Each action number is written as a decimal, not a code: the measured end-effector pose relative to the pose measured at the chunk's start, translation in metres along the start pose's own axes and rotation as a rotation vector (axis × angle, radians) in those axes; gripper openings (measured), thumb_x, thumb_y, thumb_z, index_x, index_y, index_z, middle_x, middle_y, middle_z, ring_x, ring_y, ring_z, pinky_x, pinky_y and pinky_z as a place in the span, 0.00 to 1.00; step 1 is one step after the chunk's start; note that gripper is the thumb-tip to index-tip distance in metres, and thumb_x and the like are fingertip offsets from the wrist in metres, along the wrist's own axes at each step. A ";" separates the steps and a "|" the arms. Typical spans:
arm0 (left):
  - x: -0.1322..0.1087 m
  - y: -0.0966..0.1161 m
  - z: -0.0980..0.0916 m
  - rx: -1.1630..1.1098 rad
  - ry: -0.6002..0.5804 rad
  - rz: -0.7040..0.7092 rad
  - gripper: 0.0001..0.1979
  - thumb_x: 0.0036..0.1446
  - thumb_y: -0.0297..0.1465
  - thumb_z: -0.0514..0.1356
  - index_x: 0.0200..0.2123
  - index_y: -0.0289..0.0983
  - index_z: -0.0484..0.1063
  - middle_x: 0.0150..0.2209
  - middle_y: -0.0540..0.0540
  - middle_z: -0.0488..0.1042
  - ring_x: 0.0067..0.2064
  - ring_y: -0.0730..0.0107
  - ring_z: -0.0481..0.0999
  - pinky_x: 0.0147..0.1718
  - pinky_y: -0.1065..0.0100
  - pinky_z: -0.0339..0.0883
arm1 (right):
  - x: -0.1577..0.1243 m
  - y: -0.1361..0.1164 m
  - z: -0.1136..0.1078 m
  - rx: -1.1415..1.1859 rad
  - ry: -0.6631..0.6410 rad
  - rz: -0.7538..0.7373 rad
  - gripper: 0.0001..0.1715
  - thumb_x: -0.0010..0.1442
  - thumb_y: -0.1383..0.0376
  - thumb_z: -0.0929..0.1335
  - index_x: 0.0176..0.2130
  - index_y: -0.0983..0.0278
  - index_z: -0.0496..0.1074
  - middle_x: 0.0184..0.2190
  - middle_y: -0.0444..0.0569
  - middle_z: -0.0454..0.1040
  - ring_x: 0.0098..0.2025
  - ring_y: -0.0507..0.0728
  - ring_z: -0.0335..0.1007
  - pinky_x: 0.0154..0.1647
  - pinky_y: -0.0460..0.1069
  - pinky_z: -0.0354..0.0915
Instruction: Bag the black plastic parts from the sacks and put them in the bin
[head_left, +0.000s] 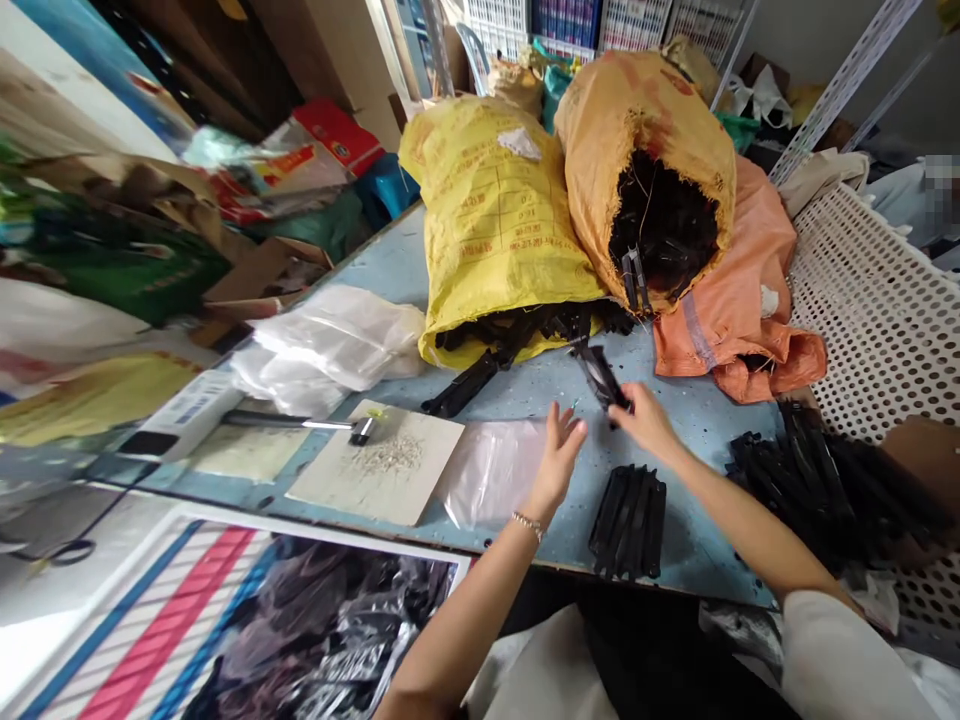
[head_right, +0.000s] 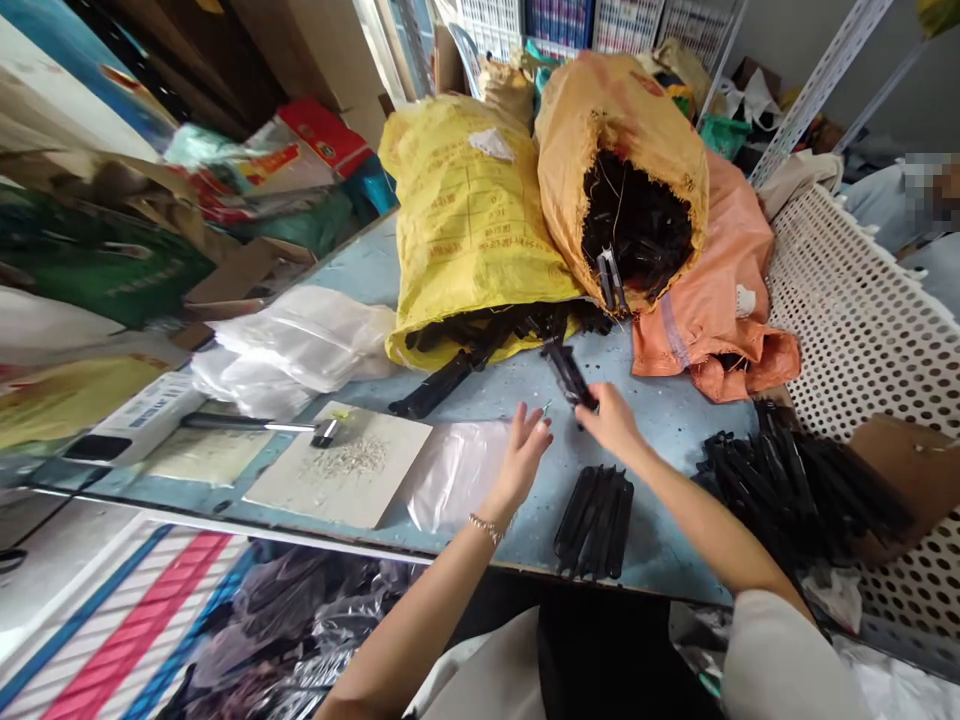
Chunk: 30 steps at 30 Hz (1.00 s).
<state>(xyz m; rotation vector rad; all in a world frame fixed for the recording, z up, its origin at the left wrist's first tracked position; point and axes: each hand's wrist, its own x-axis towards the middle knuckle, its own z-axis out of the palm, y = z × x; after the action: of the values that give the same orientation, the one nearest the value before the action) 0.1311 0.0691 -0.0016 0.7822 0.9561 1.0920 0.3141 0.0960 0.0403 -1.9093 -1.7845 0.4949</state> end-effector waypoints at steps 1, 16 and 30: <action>0.004 0.007 0.007 -0.057 0.006 -0.009 0.32 0.55 0.48 0.65 0.58 0.42 0.62 0.55 0.40 0.71 0.52 0.65 0.75 0.49 0.63 0.70 | -0.027 -0.003 -0.001 0.028 -0.022 -0.124 0.17 0.59 0.62 0.70 0.47 0.63 0.69 0.40 0.49 0.73 0.39 0.57 0.70 0.41 0.51 0.67; -0.069 0.053 0.022 0.050 -0.137 -0.033 0.21 0.55 0.51 0.63 0.35 0.38 0.70 0.22 0.51 0.71 0.22 0.72 0.69 0.22 0.71 0.62 | -0.068 -0.054 -0.023 0.512 -0.241 -0.101 0.30 0.72 0.45 0.50 0.30 0.59 0.61 0.24 0.43 0.63 0.27 0.54 0.60 0.30 0.49 0.61; -0.070 0.061 0.012 -0.038 -0.148 -0.236 0.25 0.55 0.53 0.61 0.32 0.34 0.74 0.22 0.48 0.71 0.23 0.74 0.68 0.22 0.73 0.59 | -0.129 -0.053 -0.012 -0.172 -0.123 -0.938 0.15 0.70 0.60 0.62 0.32 0.62 0.67 0.29 0.48 0.65 0.33 0.57 0.59 0.34 0.51 0.58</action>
<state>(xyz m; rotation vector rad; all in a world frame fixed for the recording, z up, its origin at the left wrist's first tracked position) 0.1083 0.0193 0.0740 0.6898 0.8747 0.8336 0.2662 -0.0313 0.0724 -0.9329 -2.5795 0.1124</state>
